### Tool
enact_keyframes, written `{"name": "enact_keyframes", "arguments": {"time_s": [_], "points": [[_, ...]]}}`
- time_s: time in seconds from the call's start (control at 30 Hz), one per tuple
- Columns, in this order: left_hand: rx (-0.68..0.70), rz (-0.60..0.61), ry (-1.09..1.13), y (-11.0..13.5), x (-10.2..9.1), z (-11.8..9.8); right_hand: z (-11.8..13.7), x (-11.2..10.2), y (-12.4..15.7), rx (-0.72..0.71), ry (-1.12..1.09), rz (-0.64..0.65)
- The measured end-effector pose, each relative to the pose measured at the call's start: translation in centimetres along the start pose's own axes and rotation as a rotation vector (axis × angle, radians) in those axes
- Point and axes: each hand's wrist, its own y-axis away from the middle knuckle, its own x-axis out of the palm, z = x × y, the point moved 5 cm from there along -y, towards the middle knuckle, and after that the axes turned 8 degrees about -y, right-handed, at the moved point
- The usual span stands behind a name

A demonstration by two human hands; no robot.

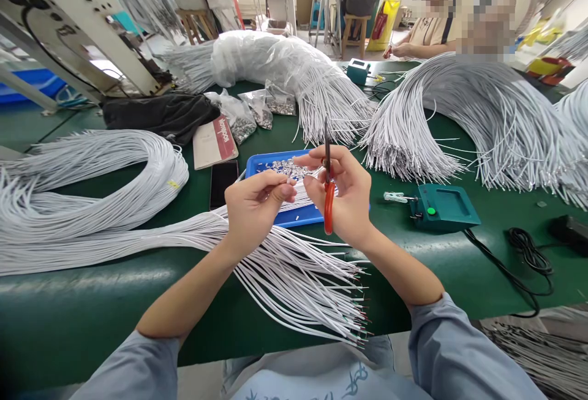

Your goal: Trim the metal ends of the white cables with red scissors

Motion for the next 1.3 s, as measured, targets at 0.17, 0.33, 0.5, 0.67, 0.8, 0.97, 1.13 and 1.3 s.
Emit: {"name": "enact_keyframes", "arguments": {"time_s": [0.17,0.33,0.5,0.67,0.8,0.97,1.13,1.3], "points": [[-0.075,0.11,0.071,0.3,0.4,0.2,-0.8,0.2,-0.5,0.021,-0.077,0.115],[-0.059,0.138,0.083,0.2,0.5,0.1,-0.4,0.4,-0.6,-0.039,-0.099,0.127],[-0.038,0.076,0.075,0.2,0.4,0.1,-0.4,0.2,-0.7,-0.055,-0.109,0.089],[0.107,-0.083,-0.075,0.2,0.0,-0.1,0.1,0.3,-0.3,-0.039,-0.067,0.074],[0.151,-0.164,-0.171,-0.1,-0.6,-0.4,-0.1,-0.3,-1.2,-0.042,-0.037,0.065],[0.366,0.036,-0.271,0.2,0.6,-2.1,-5.9,-3.6,-2.6,0.151,0.197,-0.023],[0.588,0.584,-0.221,4.6,5.8,-2.9,-12.1,-7.6,-0.1,0.454,0.45,-0.122],[0.422,1.177,-0.259,8.7,10.7,-0.6,-12.6,-9.8,1.0,0.527,0.604,-0.064]]}}
